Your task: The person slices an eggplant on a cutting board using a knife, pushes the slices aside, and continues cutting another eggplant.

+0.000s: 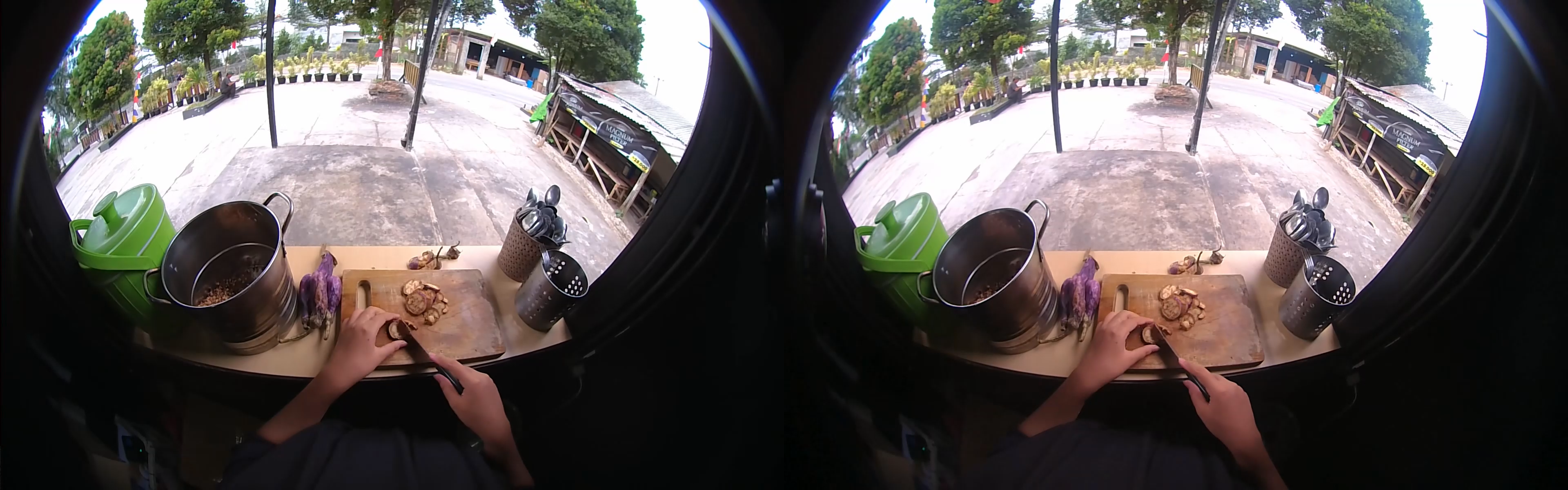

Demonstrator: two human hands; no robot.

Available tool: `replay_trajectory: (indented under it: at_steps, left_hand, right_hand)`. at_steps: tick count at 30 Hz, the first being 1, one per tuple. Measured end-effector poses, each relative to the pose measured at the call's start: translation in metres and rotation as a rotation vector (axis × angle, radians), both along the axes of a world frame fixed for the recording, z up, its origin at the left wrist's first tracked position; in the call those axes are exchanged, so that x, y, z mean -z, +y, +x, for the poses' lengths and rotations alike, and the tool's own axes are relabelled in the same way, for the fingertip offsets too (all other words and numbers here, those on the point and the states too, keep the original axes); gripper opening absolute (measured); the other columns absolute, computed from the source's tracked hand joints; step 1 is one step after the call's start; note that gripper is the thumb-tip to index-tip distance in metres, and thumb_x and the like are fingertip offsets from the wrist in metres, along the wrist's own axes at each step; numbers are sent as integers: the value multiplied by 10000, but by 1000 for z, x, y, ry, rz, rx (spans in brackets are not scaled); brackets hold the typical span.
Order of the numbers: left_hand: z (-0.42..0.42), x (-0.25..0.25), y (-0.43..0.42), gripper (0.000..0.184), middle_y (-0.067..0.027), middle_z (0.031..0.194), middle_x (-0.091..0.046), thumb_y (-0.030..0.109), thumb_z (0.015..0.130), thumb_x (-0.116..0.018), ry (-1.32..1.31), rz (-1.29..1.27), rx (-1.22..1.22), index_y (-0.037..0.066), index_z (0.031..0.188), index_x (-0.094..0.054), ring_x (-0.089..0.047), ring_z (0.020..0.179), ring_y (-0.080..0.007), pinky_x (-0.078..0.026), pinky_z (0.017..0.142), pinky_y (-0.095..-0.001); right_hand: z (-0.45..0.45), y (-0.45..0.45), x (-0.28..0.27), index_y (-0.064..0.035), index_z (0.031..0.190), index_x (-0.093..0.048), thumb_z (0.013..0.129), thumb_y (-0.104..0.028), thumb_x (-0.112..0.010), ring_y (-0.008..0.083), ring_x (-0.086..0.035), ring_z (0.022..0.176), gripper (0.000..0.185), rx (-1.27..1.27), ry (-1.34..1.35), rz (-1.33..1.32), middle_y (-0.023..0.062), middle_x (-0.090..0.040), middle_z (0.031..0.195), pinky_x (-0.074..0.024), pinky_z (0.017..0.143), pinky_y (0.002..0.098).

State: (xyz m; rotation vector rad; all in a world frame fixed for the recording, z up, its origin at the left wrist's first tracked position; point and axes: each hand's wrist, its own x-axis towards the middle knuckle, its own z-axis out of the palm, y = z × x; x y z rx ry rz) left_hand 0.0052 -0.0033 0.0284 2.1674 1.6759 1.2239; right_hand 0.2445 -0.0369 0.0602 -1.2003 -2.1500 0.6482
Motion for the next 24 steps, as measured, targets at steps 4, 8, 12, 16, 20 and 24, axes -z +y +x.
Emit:
replay_trajectory:
  at_steps: [4, 8, 12, 16, 20, 24]
  left_hand:
    - [0, 1, 1, 440, -96, 1062, -643, 318, 772, -814, -29, -79, 27, 69, 1107, -678, -576, 1091, -304, -446, 958, -418]
    - [1, 2, 2, 412, -98, 1019, -647, 294, 757, -829, -63, -55, 13, 67, 1069, -684, -592, 1044, -306, -463, 933, -412]
    - [2, 3, 2, 401, -95, 1000, -647, 288, 749, -836, -61, -32, -1, 64, 1048, -690, -597, 1023, -305, -468, 923, -409]
    - [3, 2, 2, 377, -90, 977, -656, 288, 735, -848, -65, -13, -15, 54, 989, -695, -606, 999, -295, -477, 904, -398]
    - [4, 2, 2, 365, -84, 956, -659, 296, 727, -854, -66, 3, -29, 49, 941, -692, -612, 978, -286, -480, 891, -392]
    - [4, 1, 1, 368, -82, 960, -653, 301, 734, -848, -63, -11, -33, 52, 953, -689, -609, 978, -285, -477, 893, -392]
  right_hand:
    - [-1, 0, 1, -167, 1298, -628, 931, -182, -656, 365, -682, 919, 368, 6, 14, 3, 184, -705, 1046, -547, 766, 418]
    - [-3, -1, -1, -158, 1290, -633, 930, -174, -658, 372, -682, 901, 361, 18, 33, 6, 188, -706, 1032, -549, 756, 412]
    - [-5, -2, -2, -155, 1287, -635, 932, -169, -654, 376, -682, 899, 356, 55, 56, -19, 195, -703, 1023, -548, 750, 411]
    - [-5, -2, -5, -151, 1291, -631, 933, -152, -650, 387, -677, 898, 359, 59, 82, -8, 209, -698, 1007, -543, 740, 420]
    - [-7, -1, -5, -130, 1288, -627, 935, -131, -642, 401, -669, 909, 353, 54, 81, -41, 219, -693, 1011, -539, 741, 428]
    - [-9, -1, -9, -112, 1278, -626, 939, -129, -637, 405, -667, 916, 339, 73, 80, -94, 226, -689, 1010, -537, 741, 431]
